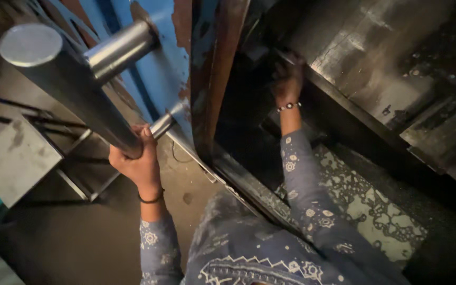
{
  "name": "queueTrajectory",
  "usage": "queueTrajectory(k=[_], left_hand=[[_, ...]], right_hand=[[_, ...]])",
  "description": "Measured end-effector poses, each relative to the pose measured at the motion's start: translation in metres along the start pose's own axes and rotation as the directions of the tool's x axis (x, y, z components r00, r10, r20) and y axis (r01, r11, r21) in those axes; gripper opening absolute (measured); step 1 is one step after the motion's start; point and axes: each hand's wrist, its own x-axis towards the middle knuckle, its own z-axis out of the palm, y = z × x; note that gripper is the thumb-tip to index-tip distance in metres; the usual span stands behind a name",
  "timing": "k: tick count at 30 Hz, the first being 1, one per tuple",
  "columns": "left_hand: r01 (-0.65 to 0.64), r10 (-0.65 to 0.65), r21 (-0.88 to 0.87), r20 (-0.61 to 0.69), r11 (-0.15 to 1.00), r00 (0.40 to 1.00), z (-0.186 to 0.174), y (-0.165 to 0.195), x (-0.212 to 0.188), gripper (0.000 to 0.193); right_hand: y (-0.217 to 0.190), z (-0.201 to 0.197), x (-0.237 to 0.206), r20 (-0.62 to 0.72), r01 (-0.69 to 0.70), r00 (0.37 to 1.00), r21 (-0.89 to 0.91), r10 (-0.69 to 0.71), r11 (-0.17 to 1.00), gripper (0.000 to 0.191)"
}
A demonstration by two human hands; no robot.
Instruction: The person loads a metal rod into an industrial cutting machine, closes the machine guard, and presses buttons on the control panel to run the machine. They later retrieve pieces, wipe rods with a cloth, and place the rods into a bin.
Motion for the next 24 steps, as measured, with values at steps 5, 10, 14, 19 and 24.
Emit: queueTrajectory(k=[5,10,14,19,24], left_hand=[[-0.066,0.066,0.031,-0.011,0.997,0.998,0.000,-0.008,0.001,0.014],[-0.049,0.048,-0.057,-0.019,0.997,0.999,-0.003,-0.011,-0.002,0.017],[-0.056,0.055,-0.038,-0.029,0.998,0.998,-0.003,-0.008,-0.003,0.017],[-0.050,0.050,-0.034,-0.014,0.998,0.999,-0.001,-0.005,-0.002,0.013],[-0.066,0.066,-0.029,-0.015,0.997,0.998,-0.002,-0.006,0.000,0.014]], right_hand=[[-0.015,-0.027,-0.005,-0.273,0.022,0.948,0.561,0.160,0.828,0.070],[-0.007,-0.028,-0.001,-0.087,-0.139,0.980,0.346,0.180,0.928,0.072],[0.003,-0.024,-0.004,0.004,-0.056,0.998,0.228,0.057,0.972,0.066],[0.000,-0.017,0.009,-0.100,-0.119,0.986,0.151,0.135,0.981,0.059],[0.015,0.000,0.032,0.062,-0.166,0.983,-0.093,0.172,0.982,0.050]])
